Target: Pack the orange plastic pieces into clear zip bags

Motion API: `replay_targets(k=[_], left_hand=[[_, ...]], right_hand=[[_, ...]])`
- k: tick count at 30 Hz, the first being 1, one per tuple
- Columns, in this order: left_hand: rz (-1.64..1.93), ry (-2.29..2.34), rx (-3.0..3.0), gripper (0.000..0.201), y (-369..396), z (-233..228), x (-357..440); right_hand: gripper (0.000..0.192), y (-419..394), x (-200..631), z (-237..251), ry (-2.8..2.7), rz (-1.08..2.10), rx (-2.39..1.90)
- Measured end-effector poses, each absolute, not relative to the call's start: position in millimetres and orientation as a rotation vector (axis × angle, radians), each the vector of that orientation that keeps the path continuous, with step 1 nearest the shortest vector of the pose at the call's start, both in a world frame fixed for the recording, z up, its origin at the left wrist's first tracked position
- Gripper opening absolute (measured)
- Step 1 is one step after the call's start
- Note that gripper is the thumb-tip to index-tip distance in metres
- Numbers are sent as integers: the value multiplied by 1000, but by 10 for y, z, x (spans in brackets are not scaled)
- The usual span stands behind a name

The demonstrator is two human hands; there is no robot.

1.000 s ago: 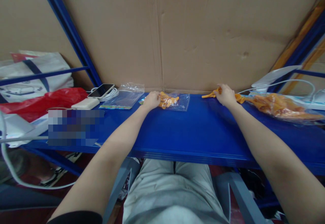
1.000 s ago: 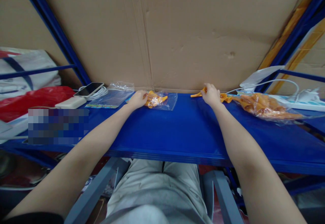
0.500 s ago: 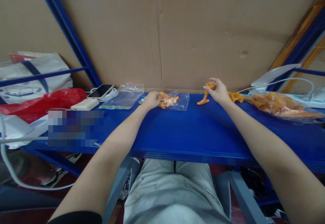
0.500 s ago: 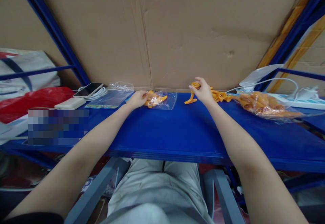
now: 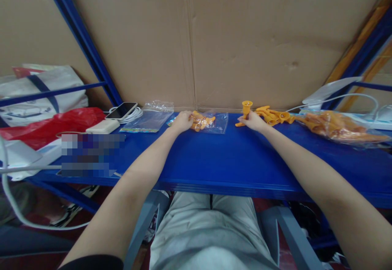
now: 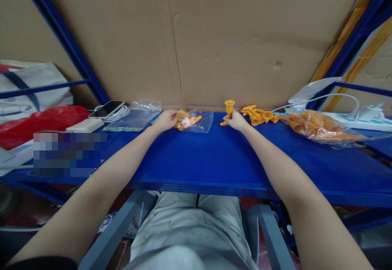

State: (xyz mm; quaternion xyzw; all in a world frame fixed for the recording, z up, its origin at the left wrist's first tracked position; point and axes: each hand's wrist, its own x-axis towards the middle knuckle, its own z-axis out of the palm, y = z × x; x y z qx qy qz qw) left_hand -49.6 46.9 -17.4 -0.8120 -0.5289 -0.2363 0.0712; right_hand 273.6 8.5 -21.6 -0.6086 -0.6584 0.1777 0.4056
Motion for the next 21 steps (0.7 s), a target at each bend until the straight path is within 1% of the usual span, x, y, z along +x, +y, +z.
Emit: replay_targets(k=[2,6,12,16,19,21], left_hand=[[-708,-1596,-2441,34,474,-175,-498],[-704,-1588,-2437,34,476,-174,-499],[-682,-1576,-2429,34,464,-168,-493],[-682,-1566,-2430,33,464,-169,-495],[-678,-1566,-2423,33,470,-172,-499],[-668,-1570,-2416,33,474,-173,-501]], right_hand=[[12,80,2717,-242,-1709,356,-1636],[5,34,2697,-226,-1846,219,-1794],[23,-79,2619,-112,-1919,102,-1990],[32,-136,2585,-23,-1967,-41,-2147],[37,-165,2616,20,-2043,-192,-2216],[36,-178,2654,26,-2124,-316,-2162]])
